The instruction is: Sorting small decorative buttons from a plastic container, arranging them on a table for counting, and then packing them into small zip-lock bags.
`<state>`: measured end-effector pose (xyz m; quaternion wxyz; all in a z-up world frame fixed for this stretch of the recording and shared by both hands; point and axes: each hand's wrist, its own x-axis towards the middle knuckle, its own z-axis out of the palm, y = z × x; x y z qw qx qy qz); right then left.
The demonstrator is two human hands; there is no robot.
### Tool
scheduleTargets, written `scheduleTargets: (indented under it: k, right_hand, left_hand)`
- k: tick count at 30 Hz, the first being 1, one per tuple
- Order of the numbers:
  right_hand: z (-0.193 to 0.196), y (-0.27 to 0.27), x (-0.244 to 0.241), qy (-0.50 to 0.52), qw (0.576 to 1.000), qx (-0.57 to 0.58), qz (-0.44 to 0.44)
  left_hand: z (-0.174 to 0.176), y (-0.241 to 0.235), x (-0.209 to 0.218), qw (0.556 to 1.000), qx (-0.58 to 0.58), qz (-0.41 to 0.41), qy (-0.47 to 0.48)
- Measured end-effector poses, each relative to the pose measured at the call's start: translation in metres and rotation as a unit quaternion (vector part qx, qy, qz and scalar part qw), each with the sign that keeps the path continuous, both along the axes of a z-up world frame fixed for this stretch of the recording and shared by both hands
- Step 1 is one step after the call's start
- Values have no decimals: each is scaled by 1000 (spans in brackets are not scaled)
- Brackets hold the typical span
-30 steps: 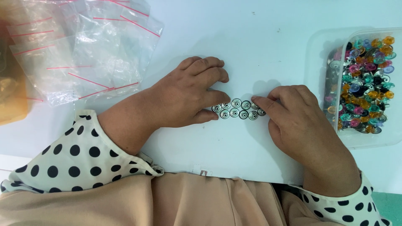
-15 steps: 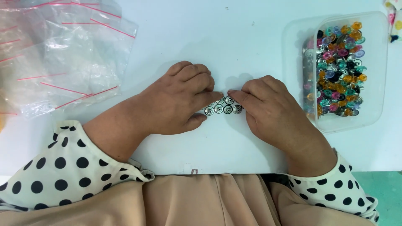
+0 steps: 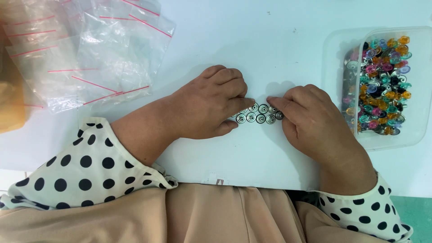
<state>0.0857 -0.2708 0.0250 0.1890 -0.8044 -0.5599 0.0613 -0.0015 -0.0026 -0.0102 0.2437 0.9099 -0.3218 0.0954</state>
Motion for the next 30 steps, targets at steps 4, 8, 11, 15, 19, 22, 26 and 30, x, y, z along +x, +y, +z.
scheduleTargets:
  k: [4, 8, 11, 15, 19, 22, 26, 30]
  right_hand:
    - [0, 4, 0, 3, 1000, 6, 10]
    - [0, 6, 0, 0, 999, 25, 23]
    - [0, 7, -1, 5, 999, 28, 29]
    - [1, 5, -1, 22, 999, 24, 33]
    - [1, 3, 3, 26, 999, 22, 19]
    - [-1, 2, 3, 19, 999, 28, 17]
    - [-3, 2, 5, 16, 1000, 25, -1]
    - [-4, 2, 3, 5, 999, 37, -10]
  left_hand:
    - [1, 0, 0, 1000, 1, 1, 2]
    - [-1, 1, 1, 1000, -2, -3, 5]
    - [-2, 1, 0, 1000, 0, -2, 6]
    - [0, 2, -1, 1000, 6, -5, 8]
    - [-1, 5, 0, 1000, 3, -4, 1]
    - [-1, 6, -2, 1000, 11, -4, 9]
    - [0, 7, 1, 1000, 19, -7, 8]
    - [-3, 7, -3, 1000, 19, -2, -7]
